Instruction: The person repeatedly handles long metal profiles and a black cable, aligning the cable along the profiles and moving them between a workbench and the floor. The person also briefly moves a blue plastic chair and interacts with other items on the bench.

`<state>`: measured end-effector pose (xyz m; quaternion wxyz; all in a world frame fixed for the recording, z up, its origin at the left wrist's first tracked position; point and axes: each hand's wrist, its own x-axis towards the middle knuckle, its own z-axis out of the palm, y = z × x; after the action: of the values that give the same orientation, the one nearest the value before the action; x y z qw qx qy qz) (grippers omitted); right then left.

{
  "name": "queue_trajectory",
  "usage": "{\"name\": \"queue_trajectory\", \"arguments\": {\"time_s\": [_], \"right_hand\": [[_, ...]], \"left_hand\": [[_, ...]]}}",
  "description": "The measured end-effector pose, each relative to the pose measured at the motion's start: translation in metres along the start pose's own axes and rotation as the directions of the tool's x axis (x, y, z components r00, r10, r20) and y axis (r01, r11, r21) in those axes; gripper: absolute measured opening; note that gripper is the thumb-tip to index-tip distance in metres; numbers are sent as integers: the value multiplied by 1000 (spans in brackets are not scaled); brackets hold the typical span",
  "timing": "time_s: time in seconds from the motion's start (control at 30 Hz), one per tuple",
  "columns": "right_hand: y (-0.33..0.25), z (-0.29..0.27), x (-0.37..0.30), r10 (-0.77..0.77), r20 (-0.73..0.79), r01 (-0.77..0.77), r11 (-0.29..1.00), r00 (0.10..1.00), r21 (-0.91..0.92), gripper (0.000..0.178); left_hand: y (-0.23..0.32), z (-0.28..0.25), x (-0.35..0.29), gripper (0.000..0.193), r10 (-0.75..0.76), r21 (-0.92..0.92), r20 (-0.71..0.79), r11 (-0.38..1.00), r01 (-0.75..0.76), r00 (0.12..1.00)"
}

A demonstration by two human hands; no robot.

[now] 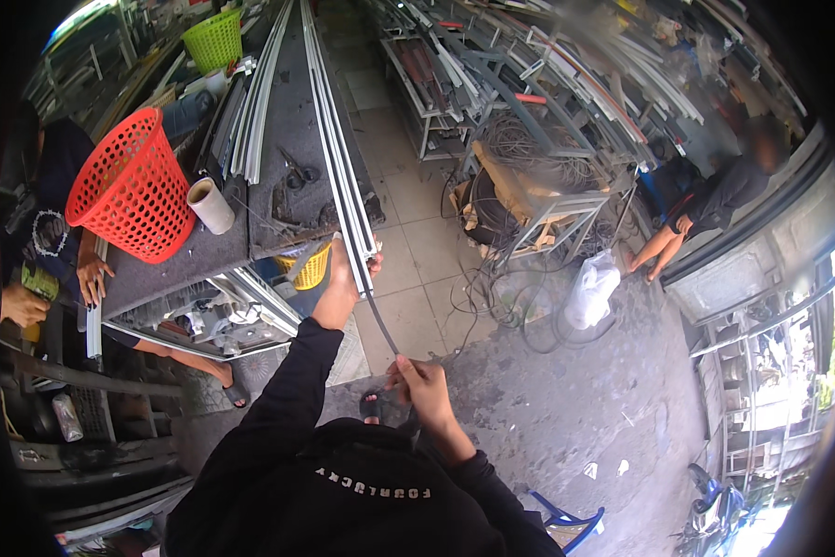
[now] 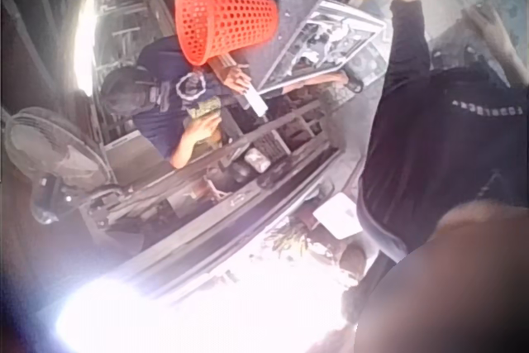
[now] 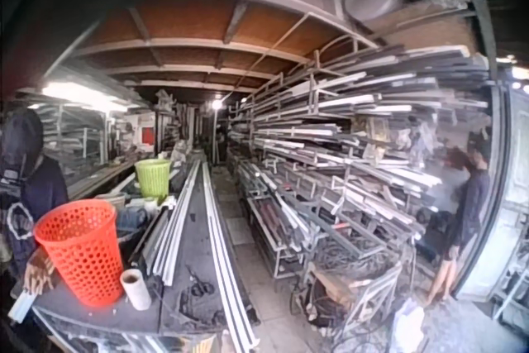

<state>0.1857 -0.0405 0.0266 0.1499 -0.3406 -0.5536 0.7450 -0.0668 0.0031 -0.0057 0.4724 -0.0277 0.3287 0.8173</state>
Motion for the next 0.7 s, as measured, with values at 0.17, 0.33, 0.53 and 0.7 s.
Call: {"name": "queue_trajectory", "arguments": {"time_s": [0.17, 0.33, 0.53, 0.7], "right_hand": [[-42, 52, 23, -67, -177, 84, 992, 982, 91, 37], [-39, 57, 96, -141, -2, 141, 989, 990, 48, 38], [23, -33, 109, -48, 569, 178, 968, 821, -175, 51], [39, -59, 58, -7, 542, 40, 998, 840, -50, 41]], "left_hand": [[-2, -3, 2, 65, 12, 37, 22, 999, -13, 1000], [-2, -6, 5, 73, -18, 85, -49, 996, 22, 999], [-3, -8, 8, 75, -7, 48, 9, 999, 7, 1000], [-3, -11, 10, 75, -6, 81, 35, 997, 3, 999]]}}
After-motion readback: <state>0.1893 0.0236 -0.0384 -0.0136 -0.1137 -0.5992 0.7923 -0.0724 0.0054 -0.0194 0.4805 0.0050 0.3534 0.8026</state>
